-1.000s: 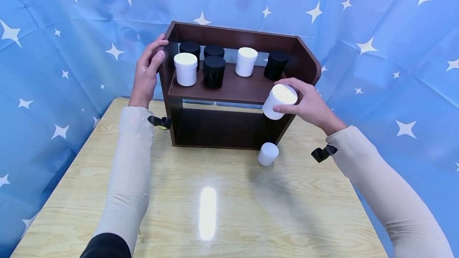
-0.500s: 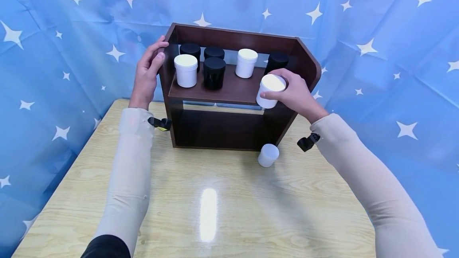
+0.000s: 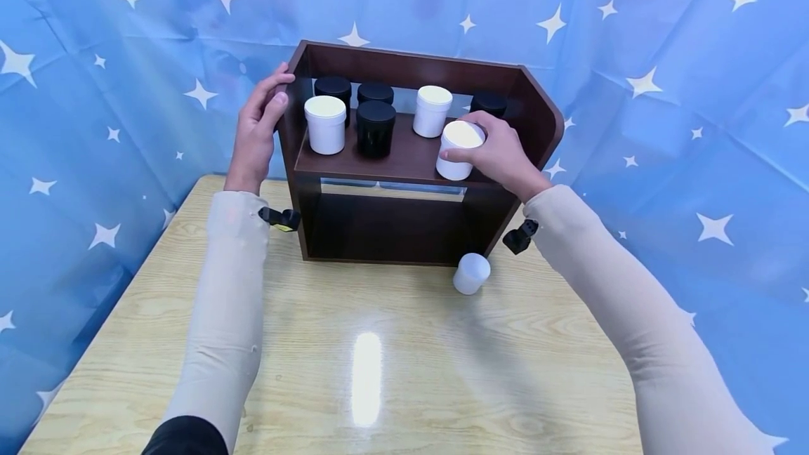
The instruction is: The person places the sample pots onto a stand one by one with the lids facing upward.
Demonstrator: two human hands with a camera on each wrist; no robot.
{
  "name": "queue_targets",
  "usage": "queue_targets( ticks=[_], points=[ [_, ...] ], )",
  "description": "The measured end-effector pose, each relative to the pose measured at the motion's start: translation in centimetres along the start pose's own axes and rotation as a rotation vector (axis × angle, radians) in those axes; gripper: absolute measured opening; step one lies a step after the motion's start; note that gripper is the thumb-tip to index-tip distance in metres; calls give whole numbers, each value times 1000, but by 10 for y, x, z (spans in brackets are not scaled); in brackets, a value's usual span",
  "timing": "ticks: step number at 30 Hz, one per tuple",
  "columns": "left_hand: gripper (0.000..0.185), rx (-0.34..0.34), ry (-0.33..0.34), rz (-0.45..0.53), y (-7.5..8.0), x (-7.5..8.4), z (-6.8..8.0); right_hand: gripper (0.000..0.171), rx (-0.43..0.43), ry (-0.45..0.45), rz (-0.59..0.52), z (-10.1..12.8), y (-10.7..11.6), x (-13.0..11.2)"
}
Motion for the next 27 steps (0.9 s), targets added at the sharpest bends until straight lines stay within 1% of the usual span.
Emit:
queue_targets(
  ticks=[5, 11, 15, 22, 27],
  points=[
    [37, 2, 1, 0, 0, 0, 0, 74, 13, -25, -20, -7, -6, -3],
    [39, -1, 9, -11, -1, 1, -1, 83, 27, -79, -31, -17, -11, -7],
    [39, 2, 7, -20, 0, 1, -1, 84, 27, -98, -43, -24, -16, -8],
    [37, -6, 2, 5, 1, -1, -1, 89, 41, -138, -55, -34, -25, -7],
    [36, -3, -6, 0, 2, -1, -2, 93, 62, -171, -63, -40, -29, -8]
  ],
)
Point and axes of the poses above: each hand's wrist, its own z-axis away from the middle knuckle, its own y-axis out of the back of the hand, x = y × z, the point moved 1 cm from there along -z, towards the middle knuckle, and after that the axes turned 8 degrees about y, right-handed, at the moved point
